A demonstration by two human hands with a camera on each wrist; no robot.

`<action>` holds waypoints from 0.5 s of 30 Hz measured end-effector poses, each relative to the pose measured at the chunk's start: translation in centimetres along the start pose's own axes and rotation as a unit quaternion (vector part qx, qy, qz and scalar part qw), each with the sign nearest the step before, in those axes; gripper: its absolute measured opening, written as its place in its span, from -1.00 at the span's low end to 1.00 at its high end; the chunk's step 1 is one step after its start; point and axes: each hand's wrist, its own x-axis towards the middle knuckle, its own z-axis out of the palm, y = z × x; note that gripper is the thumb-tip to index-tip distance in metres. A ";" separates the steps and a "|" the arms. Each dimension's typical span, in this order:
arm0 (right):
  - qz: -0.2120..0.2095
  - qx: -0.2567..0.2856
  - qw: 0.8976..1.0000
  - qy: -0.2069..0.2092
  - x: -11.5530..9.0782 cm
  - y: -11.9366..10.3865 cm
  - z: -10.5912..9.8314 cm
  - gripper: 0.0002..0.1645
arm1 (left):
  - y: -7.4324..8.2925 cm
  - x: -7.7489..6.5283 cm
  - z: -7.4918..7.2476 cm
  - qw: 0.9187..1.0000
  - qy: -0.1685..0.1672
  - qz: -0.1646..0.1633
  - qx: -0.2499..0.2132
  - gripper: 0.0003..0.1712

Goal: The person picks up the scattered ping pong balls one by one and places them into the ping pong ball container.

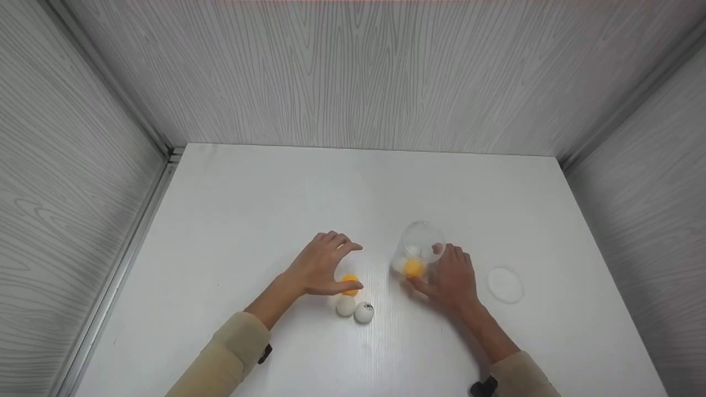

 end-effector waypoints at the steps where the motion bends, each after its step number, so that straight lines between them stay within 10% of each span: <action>1: 0.001 0.001 1.000 -0.001 0.0 0.0 0.0 0.13 | -0.1 -0.1 0.1 1.000 0.000 -0.002 0.001 -0.17; 15: -0.024 -0.039 0.999 0.013 -0.1 0.0 0.2 0.14 | -0.3 -1.0 1.8 1.000 -0.013 -0.008 0.013 -0.29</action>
